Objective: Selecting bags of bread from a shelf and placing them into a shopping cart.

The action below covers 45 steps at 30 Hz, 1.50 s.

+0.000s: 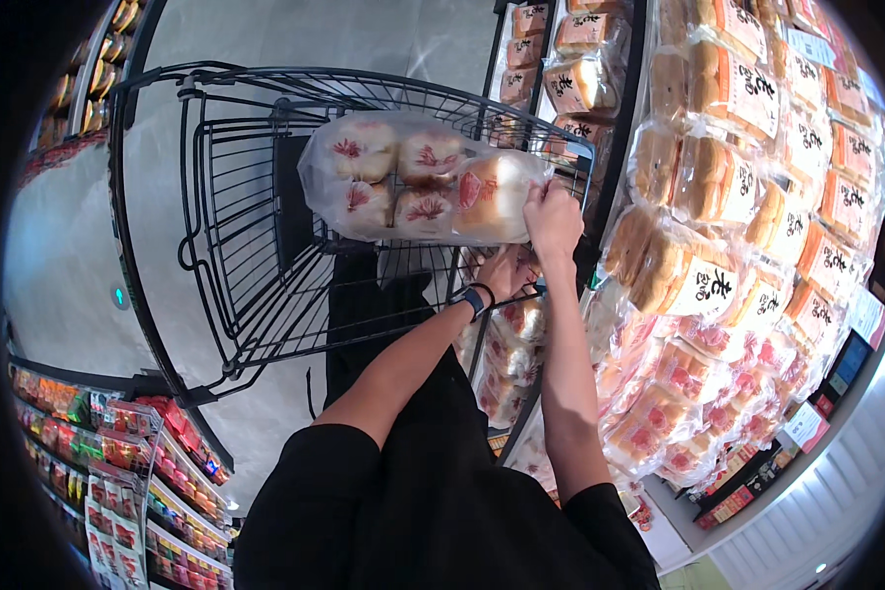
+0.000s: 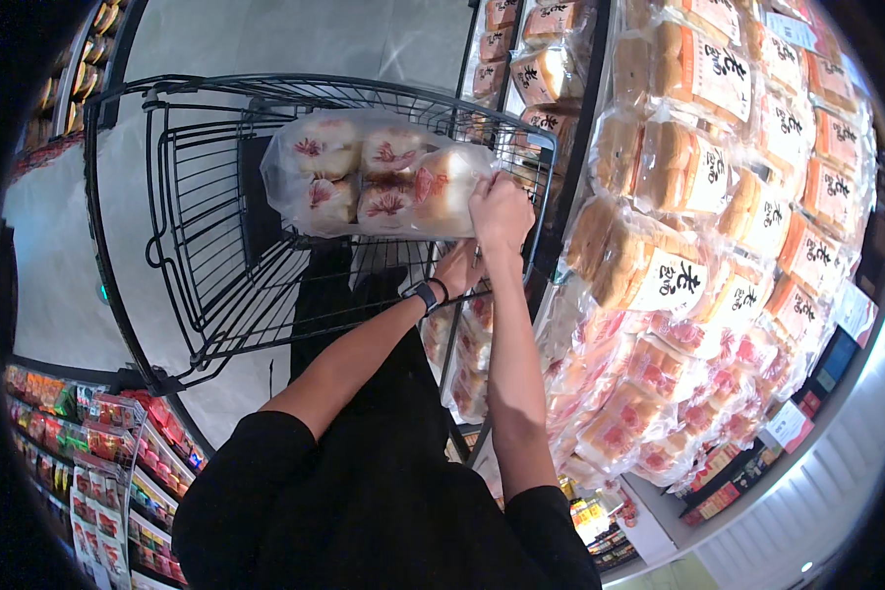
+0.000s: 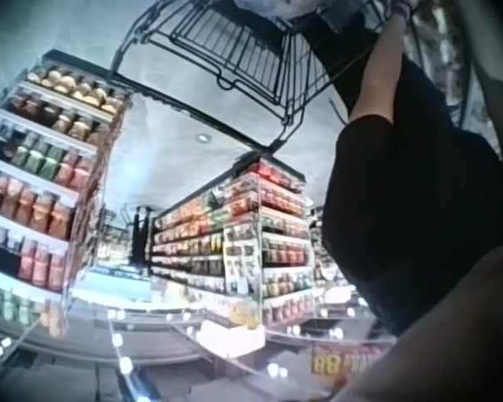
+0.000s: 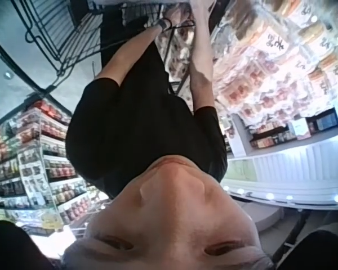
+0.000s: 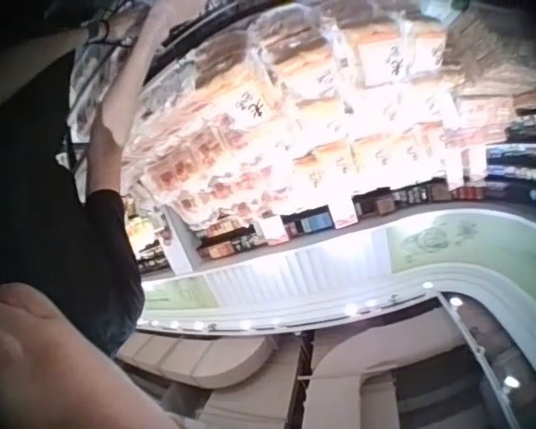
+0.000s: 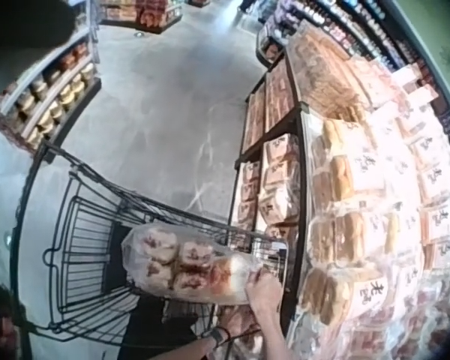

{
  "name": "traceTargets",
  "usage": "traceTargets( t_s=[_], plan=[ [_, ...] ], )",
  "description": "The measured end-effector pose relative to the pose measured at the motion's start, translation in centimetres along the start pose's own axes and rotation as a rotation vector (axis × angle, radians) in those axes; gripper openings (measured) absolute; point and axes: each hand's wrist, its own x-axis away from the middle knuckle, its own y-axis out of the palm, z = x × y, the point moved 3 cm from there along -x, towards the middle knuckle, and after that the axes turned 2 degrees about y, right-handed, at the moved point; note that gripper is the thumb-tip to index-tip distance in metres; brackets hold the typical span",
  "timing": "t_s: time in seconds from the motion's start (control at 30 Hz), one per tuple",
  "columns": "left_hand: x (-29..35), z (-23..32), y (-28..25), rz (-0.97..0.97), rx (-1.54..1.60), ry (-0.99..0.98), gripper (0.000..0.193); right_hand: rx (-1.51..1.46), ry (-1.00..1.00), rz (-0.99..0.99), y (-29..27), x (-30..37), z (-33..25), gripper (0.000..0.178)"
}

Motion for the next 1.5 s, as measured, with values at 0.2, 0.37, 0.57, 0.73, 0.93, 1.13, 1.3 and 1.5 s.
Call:
traceTargets(
  t_s=[0.2, 0.37, 0.57, 0.73, 0.93, 1.13, 1.3, 1.5],
  plan=[
    [0.1, -1.0, 1.3, -0.154, 0.057, -0.066, 0.053, 0.140, -0.273, 0.245, 3.5, -1.1, -0.9, 0.024],
    [-0.9, -0.7, 0.1, -0.363, -0.072, 0.060, 0.046, 0.219, -0.384, 0.223, 6.7, -0.8, 0.0, 0.027],
    [-0.4, -1.3, 0.0, -0.238, -0.011, 0.186, 0.040, 0.244, -0.347, 0.055, 9.3, -0.4, 2.5, 0.029],
    [0.4, 0.9, -1.2, -0.218, 0.106, 0.016, 0.040, 0.175, -0.187, -0.120, 11.9, -2.0, 4.0, 0.029],
    [0.9, -1.7, 0.2, -0.338, 0.084, 0.122, 0.045, 0.200, -0.154, -0.178, 16.4, -3.6, 2.0, 0.035],
    [1.0, -1.2, -2.3, -0.237, 0.109, 0.131, 0.042, 0.141, -0.081, -0.223, 18.2, -4.5, 3.3, 0.038],
    [1.2, -4.4, -9.9, -0.060, -0.009, -0.031, 0.027, 0.029, -0.263, 0.054, 16.3, -0.9, 2.6, 0.033],
    [3.5, -8.4, -21.6, 0.180, -0.336, -0.252, 0.031, -0.127, -0.651, 0.142, 14.4, 5.7, -3.7, 0.037]
  ],
)
